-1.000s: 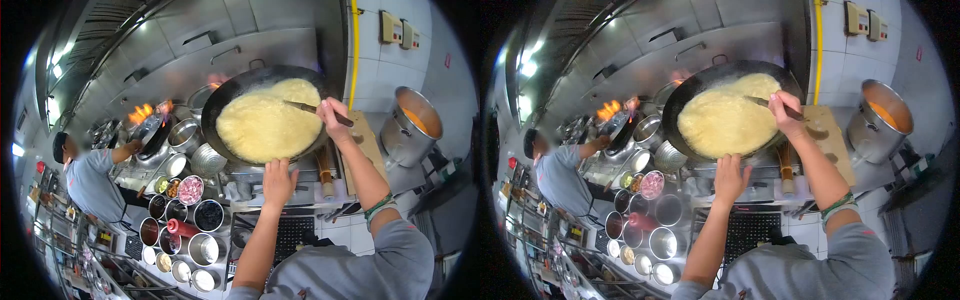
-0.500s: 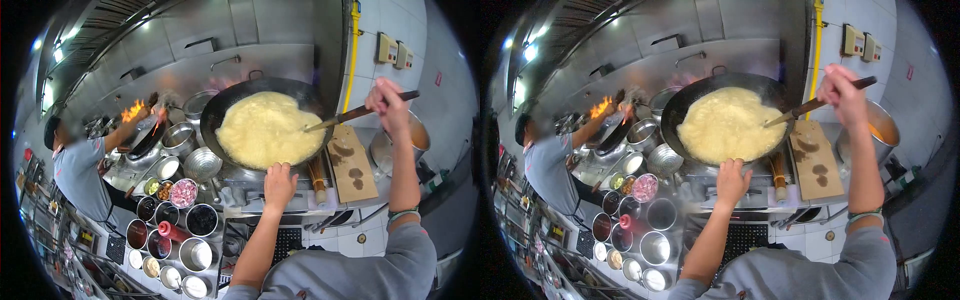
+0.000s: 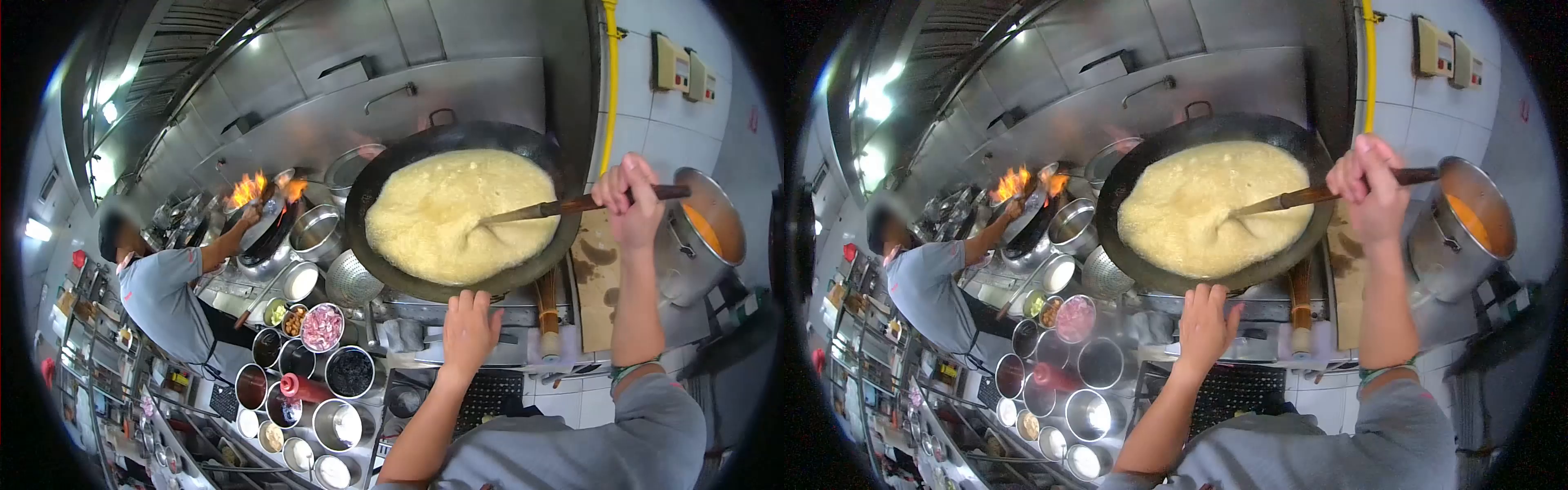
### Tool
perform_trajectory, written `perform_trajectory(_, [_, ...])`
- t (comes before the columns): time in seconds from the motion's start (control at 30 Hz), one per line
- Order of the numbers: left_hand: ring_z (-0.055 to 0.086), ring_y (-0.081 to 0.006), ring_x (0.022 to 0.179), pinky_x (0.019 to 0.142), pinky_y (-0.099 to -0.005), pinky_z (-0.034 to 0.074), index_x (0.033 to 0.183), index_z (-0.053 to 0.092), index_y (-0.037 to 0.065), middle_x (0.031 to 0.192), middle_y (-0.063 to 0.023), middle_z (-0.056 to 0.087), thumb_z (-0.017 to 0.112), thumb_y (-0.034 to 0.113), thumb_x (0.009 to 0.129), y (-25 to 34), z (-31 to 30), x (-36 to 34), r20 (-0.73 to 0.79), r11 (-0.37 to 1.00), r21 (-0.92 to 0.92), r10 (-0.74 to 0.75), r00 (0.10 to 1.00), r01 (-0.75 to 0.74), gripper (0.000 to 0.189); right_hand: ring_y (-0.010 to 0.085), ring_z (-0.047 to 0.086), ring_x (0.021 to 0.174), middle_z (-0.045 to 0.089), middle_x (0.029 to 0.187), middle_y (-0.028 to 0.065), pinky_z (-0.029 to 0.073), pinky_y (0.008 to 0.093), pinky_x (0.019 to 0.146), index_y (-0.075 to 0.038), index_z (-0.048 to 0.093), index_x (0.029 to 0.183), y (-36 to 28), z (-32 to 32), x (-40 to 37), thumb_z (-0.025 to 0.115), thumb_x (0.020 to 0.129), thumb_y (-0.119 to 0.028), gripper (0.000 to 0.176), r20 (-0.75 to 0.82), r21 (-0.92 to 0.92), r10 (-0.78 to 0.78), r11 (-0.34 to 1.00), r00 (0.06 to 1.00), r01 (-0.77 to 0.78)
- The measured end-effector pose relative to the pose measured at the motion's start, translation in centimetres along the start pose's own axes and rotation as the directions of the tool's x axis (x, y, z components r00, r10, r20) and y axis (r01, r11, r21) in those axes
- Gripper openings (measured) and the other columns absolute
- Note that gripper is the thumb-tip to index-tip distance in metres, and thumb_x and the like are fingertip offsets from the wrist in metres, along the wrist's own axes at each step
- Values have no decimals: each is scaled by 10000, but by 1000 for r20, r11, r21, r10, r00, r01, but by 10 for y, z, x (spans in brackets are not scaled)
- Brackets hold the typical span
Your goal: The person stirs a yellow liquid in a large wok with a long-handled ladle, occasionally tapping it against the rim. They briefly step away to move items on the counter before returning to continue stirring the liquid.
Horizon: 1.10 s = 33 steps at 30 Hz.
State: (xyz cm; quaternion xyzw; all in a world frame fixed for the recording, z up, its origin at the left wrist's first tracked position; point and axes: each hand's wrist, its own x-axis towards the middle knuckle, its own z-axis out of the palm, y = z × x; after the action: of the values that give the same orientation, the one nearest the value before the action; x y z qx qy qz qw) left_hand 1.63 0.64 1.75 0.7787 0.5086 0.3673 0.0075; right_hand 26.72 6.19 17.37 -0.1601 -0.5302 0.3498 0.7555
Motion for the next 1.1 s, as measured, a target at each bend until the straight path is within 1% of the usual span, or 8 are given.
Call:
perform_trajectory(0.27, [519, -388, 853, 740, -470, 442, 1021, 568, 22, 919, -181, 536, 752, 152, 793, 2, 3, 5, 49, 999, 33, -38, 998, 36, 320, 108, 342, 506, 363, 552, 1, 342, 303, 530, -75, 374, 717, 124, 12, -38, 433, 1043, -153, 340, -1, 58, -170, 984, 985, 170])
perform_trajectory(0.37, [521, -389, 851, 743, -469, 444, 1031, 570, 19, 924, -184, 540, 746, 148, 797, -2, 5, 5, 57, 999, 47, -28, 998, 25, 320, 144, 401, 528, 434, 608, 32, 383, 318, 552, -36, 404, 718, 151, 26, -62, 440, 1026, -103, 317, 50, -68, -159, 985, 986, 162])
perform_trajectory(0.57, [545, -360, 886, 750, -464, 468, 1008, 583, 46, 930, -160, 543, 719, 179, 808, 1, -1, 4, 67, 998, 61, -30, 997, 26, 276, 178, 493, 596, 491, 655, 90, 400, 317, 547, 24, 514, 736, 189, 39, -75, 484, 961, -40, 236, 345, -277, -317, 865, 883, 419])
perform_trajectory(0.6, [545, -359, 886, 748, -463, 469, 1011, 582, 45, 928, -158, 541, 719, 179, 807, 1, -1, 3, 54, 998, 63, -18, 998, 14, 280, 171, 477, 593, 494, 665, 81, 401, 303, 564, 22, 504, 729, 190, 36, -74, 479, 976, -59, 262, 365, -290, -302, 862, 881, 416])
perform_trajectory(0.7, [547, -355, 889, 742, -461, 473, 1020, 582, 45, 925, -154, 537, 722, 180, 804, 0, -2, -2, 25, 998, 55, 10, 1000, -11, 290, 155, 473, 605, 496, 669, 73, 402, 299, 574, 16, 504, 728, 185, 23, -73, 483, 991, -87, 284, 281, -291, -205, 912, 937, 287])
perform_trajectory(0.77, [548, -354, 898, 738, -458, 477, 1028, 584, 45, 929, -152, 538, 724, 180, 802, -3, -1, -5, 23, 999, 32, 17, 1000, -18, 298, 106, 443, 609, 488, 661, 35, 378, 276, 561, -5, 476, 716, 172, 14, -71, 487, 1017, -156, 337, 187, -273, -135, 944, 973, 183])
perform_trajectory(0.83, [532, -379, 886, 748, -476, 462, 1046, 571, 26, 948, -177, 538, 732, 163, 797, -5, 0, -8, 9, 1000, 4, 23, 1000, -23, 327, 94, 429, 590, 476, 640, 23, 367, 267, 548, -13, 457, 701, 153, 6, -70, 481, 1024, -178, 363, 129, -371, -71, 922, 989, 115])
perform_trajectory(1.1, [540, -379, 910, 771, -466, 473, 1060, 601, 20, 967, -181, 551, 746, 149, 779, -9, 3, -15, -48, 998, -50, 23, 999, -25, 341, 102, 430, 561, 493, 608, 30, 368, 280, 544, -26, 443, 662, 55, 15, -78, 482, 1000, -170, 369, 129, -571, -56, 812, 990, 120])
